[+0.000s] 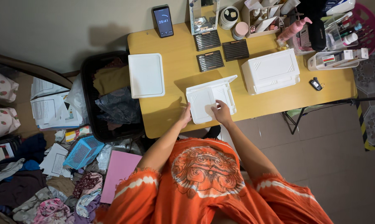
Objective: The person assembles white plastic containers by hand on a cluttered table. They repeatedly open, fold, and snap the container walls into place, then close the lids. The person handles multiple identical containers one at a time, stacking them after assembly.
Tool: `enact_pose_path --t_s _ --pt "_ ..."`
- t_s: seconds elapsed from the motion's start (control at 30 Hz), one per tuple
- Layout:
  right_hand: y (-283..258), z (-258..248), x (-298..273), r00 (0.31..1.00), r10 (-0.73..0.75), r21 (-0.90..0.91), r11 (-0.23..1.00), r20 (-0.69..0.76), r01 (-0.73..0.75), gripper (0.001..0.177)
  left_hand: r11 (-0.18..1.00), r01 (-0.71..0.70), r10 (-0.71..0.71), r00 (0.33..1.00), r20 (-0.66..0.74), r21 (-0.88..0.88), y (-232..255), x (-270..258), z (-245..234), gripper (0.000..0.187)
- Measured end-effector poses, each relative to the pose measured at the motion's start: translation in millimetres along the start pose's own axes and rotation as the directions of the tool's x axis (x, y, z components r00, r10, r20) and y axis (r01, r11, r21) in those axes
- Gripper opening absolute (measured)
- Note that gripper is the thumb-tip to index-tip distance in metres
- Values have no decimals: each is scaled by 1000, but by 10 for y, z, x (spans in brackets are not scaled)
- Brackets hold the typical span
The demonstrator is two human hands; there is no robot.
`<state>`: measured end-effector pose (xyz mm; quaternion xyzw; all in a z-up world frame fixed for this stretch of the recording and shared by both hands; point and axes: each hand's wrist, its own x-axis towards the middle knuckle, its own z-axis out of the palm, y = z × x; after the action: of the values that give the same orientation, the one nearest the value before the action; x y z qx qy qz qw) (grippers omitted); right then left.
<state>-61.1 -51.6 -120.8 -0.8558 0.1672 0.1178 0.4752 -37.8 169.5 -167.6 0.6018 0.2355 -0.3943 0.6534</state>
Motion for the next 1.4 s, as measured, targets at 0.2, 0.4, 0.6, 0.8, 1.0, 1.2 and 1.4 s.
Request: enact_pose_path --t_s 0.2,0.4,0.6,0.8,1.0,1.2,1.4 --pt "-283 33 -49 982 -188 -6 982 13 188 46 996 11 -4 997 76 -92 -57 27 88 84" --pt "-605 100 -57 975 -169 -26 984 146 175 34 927 -375 375 927 12 17 -38 42 45 68" --pt "-765 248 18 981 -156 -9 987 112 158 42 791 -544 602 775 -195 279 177 170 -161 45" --pt "-811 407 107 980 -125 73 991 154 114 45 842 -418 476 874 -102 342 216 227 -225 47" --pt "-748 542 152 968 -99 153 986 229 64 40 865 -355 419 900 -119 355 196 284 -219 46" --pt "-793 607 155 962 -63 123 992 265 30 46 817 -459 515 853 -83 349 178 319 -235 44" --pt "-882 595 130 952 -73 117 992 298 39 56 808 -454 516 853 -80 375 147 324 -226 43"
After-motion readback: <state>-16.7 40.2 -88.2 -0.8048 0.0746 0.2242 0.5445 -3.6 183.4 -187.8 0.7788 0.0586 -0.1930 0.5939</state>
